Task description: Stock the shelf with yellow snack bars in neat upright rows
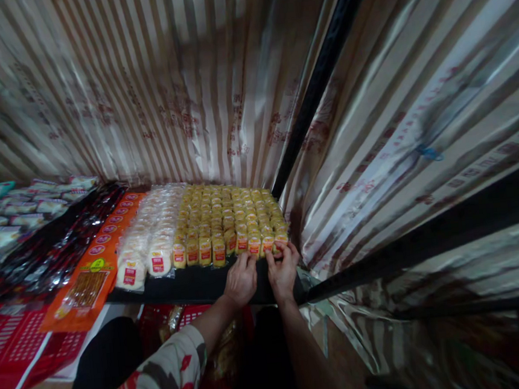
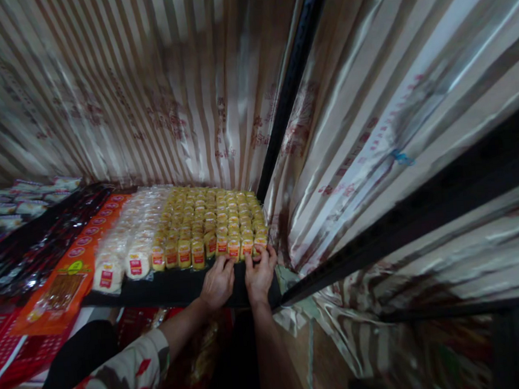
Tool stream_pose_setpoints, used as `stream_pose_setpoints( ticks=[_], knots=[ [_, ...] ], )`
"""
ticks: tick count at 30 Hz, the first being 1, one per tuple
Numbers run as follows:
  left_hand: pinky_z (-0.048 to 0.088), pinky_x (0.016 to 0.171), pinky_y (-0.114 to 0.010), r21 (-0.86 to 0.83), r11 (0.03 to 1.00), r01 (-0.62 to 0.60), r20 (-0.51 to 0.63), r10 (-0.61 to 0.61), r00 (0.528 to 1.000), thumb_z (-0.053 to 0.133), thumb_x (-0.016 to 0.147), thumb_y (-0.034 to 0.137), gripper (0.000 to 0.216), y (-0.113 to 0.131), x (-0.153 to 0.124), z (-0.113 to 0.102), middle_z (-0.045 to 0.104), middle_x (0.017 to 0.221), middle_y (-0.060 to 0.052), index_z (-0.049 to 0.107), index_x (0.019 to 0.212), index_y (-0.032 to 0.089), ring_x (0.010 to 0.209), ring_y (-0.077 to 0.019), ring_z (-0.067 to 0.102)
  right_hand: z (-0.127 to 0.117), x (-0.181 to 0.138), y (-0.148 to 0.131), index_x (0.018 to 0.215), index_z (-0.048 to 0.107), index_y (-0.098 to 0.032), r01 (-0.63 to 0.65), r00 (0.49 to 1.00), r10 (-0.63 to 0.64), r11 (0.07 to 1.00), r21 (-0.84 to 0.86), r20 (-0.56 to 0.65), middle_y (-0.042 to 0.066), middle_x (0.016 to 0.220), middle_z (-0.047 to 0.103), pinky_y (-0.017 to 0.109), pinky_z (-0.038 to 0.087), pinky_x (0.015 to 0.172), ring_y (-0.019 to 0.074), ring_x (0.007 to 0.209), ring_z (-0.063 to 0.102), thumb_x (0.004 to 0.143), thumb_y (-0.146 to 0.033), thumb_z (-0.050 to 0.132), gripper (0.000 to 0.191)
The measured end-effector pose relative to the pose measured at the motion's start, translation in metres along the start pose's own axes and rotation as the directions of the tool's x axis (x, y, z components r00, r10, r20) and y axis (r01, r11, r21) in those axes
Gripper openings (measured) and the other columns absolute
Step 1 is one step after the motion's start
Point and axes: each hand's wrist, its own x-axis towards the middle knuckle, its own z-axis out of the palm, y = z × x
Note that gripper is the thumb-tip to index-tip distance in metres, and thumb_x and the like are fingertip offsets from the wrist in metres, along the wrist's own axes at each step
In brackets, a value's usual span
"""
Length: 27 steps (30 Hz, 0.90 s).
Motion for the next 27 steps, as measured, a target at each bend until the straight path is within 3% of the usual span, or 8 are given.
stream_pose_setpoints(
  ticks=[4, 8, 14, 20, 24, 27],
  knots=[
    [0.050, 0.088, -0.033, -0.019, 1.000, 0.011, 0.010, -0.011, 1.000, 0.038, 0.083, 0.011, 0.036, 0.001, -0.001, -0.004, 0.053, 0.109, -0.009, 0.049, 0.117, 0.016, 0.105, -0.0198, 0.052, 0.001, 0.000, 0.003, 0.104, 0.052, -0.015, 0.012, 1.000, -0.010, 0.999, 0.044, -0.027, 0.014, 0.115, 0.048, 0.032, 0.049, 0.068, 0.0110, 0.063, 0.049, 0.077, -0.041, 0.054, 0.038],
    [0.049, 0.089, -0.032, -0.035, 0.999, 0.019, 0.016, -0.019, 1.000, 0.038, 0.080, 0.008, 0.039, 0.002, -0.001, -0.007, 0.053, 0.111, -0.009, 0.050, 0.116, 0.017, 0.107, -0.0195, 0.052, 0.001, -0.001, 0.004, 0.115, 0.044, -0.014, -0.056, 0.998, 0.057, 0.998, 0.034, -0.032, 0.011, 0.100, 0.055, 0.031, 0.047, 0.066, 0.0139, 0.065, 0.051, 0.077, -0.041, 0.053, 0.048],
    [0.047, 0.090, -0.033, -0.033, 0.999, 0.008, -0.018, -0.009, 1.000, 0.039, 0.079, 0.008, 0.039, 0.004, -0.003, -0.012, 0.055, 0.111, -0.008, 0.055, 0.114, 0.018, 0.104, -0.0192, 0.051, -0.001, 0.000, 0.003, 0.108, 0.051, -0.016, 0.019, 0.998, -0.021, 0.999, -0.027, -0.059, 0.015, 0.119, 0.046, 0.038, 0.045, 0.081, 0.0197, 0.086, 0.053, 0.077, -0.042, 0.052, 0.040],
    [0.039, 0.095, -0.043, 0.120, 0.993, 0.008, -0.140, 0.009, 0.990, 0.043, 0.084, 0.013, 0.034, 0.003, 0.001, -0.050, 0.058, 0.115, -0.007, 0.056, 0.115, 0.021, 0.111, -0.0247, 0.046, 0.000, 0.000, 0.005, 0.108, 0.051, -0.015, 0.006, 0.999, -0.008, 1.000, -0.031, -0.046, 0.015, 0.118, 0.045, 0.039, 0.045, 0.081, 0.0176, 0.078, 0.052, 0.077, -0.041, 0.053, 0.040],
    [0.032, 0.102, -0.046, 0.206, 0.972, 0.109, -0.261, -0.052, 0.964, 0.046, 0.086, 0.020, 0.031, -0.013, 0.022, -0.077, 0.055, 0.117, -0.011, 0.055, 0.115, 0.017, 0.117, -0.0270, 0.041, 0.000, 0.000, 0.003, 0.109, 0.050, -0.014, 0.001, 0.999, -0.002, 1.000, -0.017, -0.041, 0.016, 0.117, 0.045, 0.038, 0.047, 0.077, 0.0161, 0.074, 0.052, 0.077, -0.039, 0.052, 0.040],
    [0.029, 0.103, -0.051, 0.253, 0.958, 0.137, -0.245, -0.073, 0.967, 0.051, 0.083, 0.025, 0.027, -0.026, 0.036, -0.085, 0.052, 0.120, -0.014, 0.058, 0.106, 0.015, 0.120, -0.0303, 0.039, -0.001, 0.000, 0.002, 0.110, 0.050, -0.016, 0.016, 0.999, -0.016, 1.000, -0.008, -0.035, 0.014, 0.115, 0.046, 0.037, 0.047, 0.076, 0.0161, 0.075, 0.052, 0.077, -0.039, 0.052, 0.041]
  ],
)
